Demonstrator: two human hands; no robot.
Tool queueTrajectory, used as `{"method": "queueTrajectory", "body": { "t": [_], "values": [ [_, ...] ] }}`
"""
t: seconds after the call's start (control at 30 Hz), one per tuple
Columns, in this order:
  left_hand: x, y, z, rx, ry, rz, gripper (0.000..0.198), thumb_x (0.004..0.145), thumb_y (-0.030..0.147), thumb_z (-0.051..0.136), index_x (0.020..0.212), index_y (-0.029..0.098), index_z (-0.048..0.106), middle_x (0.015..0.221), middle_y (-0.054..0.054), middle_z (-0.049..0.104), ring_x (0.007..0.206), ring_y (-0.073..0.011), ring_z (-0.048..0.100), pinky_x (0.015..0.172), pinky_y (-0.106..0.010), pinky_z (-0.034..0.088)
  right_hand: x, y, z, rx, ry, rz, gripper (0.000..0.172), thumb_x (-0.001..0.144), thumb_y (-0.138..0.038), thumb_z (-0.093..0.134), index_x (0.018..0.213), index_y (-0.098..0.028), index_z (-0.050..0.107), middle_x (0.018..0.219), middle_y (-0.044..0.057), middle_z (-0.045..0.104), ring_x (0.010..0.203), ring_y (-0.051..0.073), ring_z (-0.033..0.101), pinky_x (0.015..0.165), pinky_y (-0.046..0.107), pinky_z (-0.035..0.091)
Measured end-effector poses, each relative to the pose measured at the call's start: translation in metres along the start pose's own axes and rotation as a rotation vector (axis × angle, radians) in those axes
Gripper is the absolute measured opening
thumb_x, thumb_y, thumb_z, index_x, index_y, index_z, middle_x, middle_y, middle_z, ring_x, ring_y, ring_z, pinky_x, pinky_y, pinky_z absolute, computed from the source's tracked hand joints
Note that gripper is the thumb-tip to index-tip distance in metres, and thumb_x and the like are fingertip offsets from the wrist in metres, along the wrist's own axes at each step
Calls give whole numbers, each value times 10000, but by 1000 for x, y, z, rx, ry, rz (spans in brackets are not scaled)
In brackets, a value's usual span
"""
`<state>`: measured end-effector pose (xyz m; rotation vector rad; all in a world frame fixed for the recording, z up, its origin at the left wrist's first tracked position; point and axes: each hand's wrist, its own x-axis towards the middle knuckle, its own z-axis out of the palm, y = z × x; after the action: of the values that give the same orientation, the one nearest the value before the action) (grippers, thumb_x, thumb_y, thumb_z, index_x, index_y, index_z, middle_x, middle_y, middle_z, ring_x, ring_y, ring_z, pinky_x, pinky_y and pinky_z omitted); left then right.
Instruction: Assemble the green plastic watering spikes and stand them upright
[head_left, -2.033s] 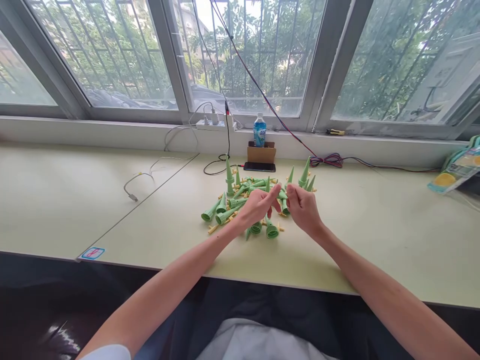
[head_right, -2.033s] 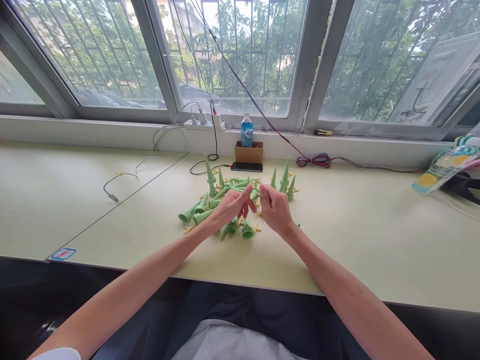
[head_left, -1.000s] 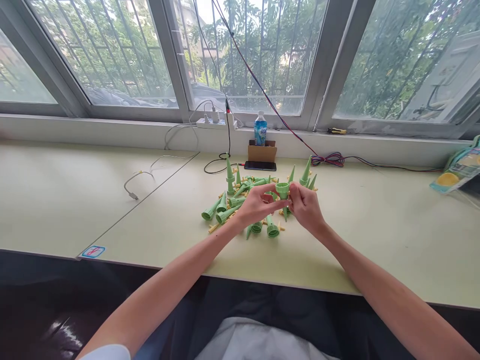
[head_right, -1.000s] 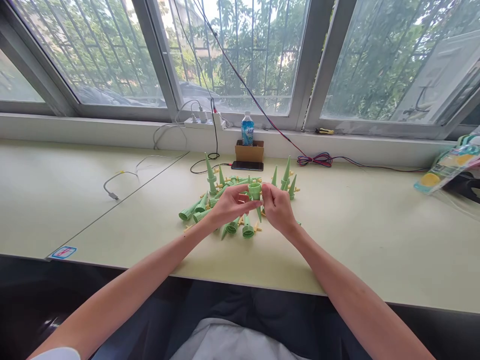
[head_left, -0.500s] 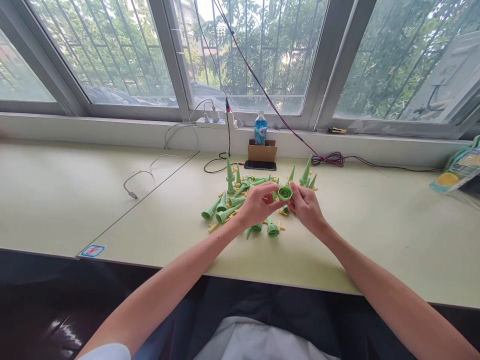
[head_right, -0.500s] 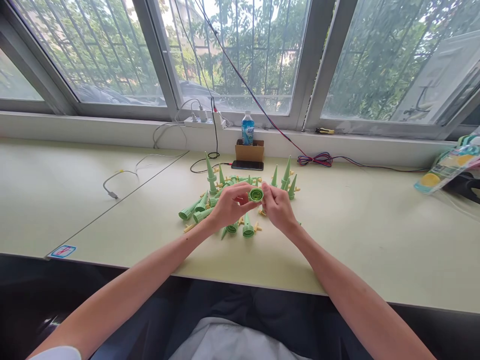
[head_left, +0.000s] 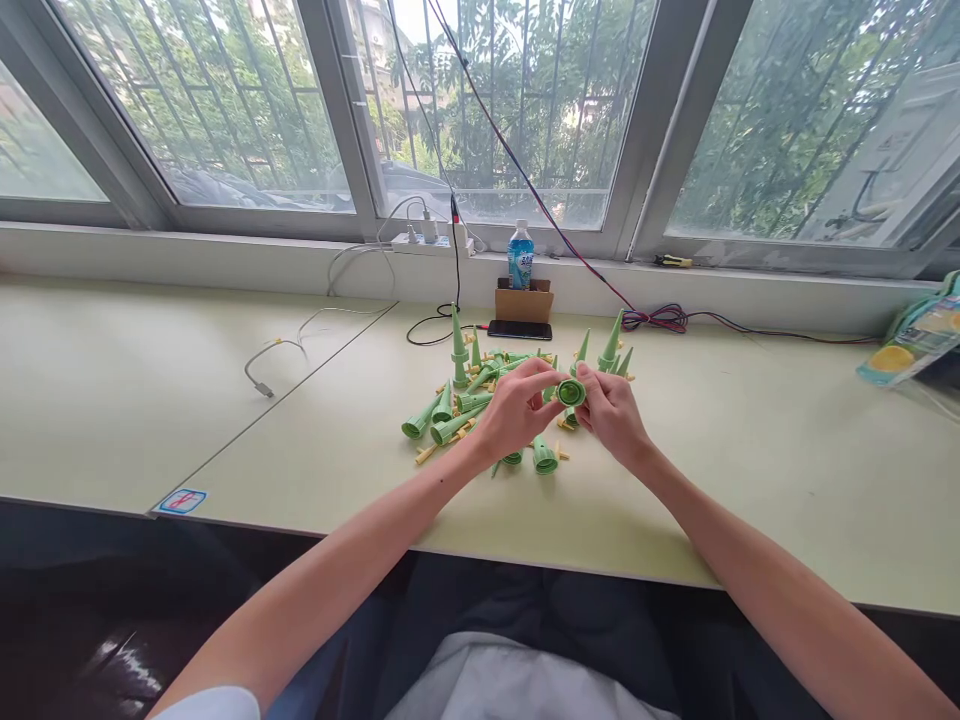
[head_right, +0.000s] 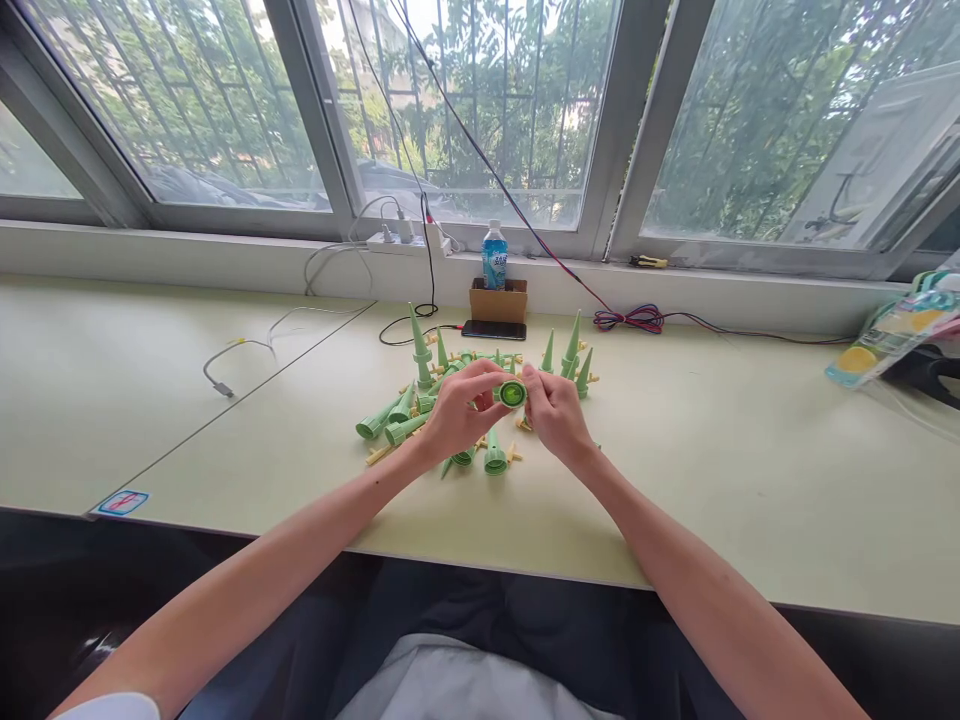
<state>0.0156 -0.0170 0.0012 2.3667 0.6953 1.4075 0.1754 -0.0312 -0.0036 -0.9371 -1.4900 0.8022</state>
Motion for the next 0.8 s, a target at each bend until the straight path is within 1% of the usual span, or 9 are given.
{"method": "queueTrajectory", "body": {
  "t": [0.2, 0.33, 0.47, 0.53, 0.6, 0.7, 0.8],
  "values": [
    [0, -2, 3, 39, 28, -47, 231, 878, 412, 638, 886, 183, 667, 863, -18, 581, 512, -38, 464, 507, -197, 426, 0, 2, 0, -32, 26, -29, 550, 922, -595, 470, 544, -222, 326, 432, -54, 347, 371, 79, 349, 363, 238, 253],
    [1, -1, 5, 33, 59, -153, 245, 838, 410, 674, 839, 176, 604, 849, 0, 569, 521, -40, 464, 509, -198, 422, -1, 2, 1, -29, 49, -50, 535, 931, -591, 458, 568, -221, 325, 461, -52, 350, 390, 77, 346, 377, 238, 256],
    [3, 4, 3, -39, 65, -264, 255, 797, 358, 698, 759, 164, 537, 768, 21, 554, 503, -37, 415, 488, -193, 402, -2, 1, 2, -21, 73, -85, 517, 941, -585, 443, 594, -217, 338, 479, -55, 349, 402, 73, 337, 395, 234, 256],
    [4, 7, 2, -127, 34, -329, 227, 799, 335, 682, 754, 160, 545, 741, 21, 552, 502, -40, 423, 475, -188, 403, -3, 0, 3, -36, 88, -107, 515, 943, -588, 438, 601, -214, 344, 486, -54, 355, 412, 72, 338, 406, 233, 260],
    [5, 10, 0, -263, -23, -419, 215, 824, 351, 647, 780, 157, 567, 738, 10, 562, 501, -51, 468, 450, -186, 405, -3, 0, 2, -66, 101, -132, 514, 947, -586, 432, 604, -211, 350, 494, -51, 363, 424, 72, 342, 418, 232, 263],
    [8, 15, -2, -504, -81, -555, 337, 889, 459, 557, 761, 147, 546, 707, -10, 561, 484, -76, 518, 403, -198, 391, -4, -1, 1, -114, 111, -168, 504, 960, -562, 422, 607, -207, 361, 508, -46, 375, 446, 75, 353, 435, 232, 272],
    [10, 16, -4, -680, -104, -637, 465, 919, 565, 472, 728, 143, 512, 683, -27, 560, 467, -86, 517, 398, -213, 389, -4, -1, 1, -142, 111, -186, 490, 970, -541, 414, 617, -207, 351, 521, -45, 371, 462, 79, 358, 445, 232, 274]
  ]
}}
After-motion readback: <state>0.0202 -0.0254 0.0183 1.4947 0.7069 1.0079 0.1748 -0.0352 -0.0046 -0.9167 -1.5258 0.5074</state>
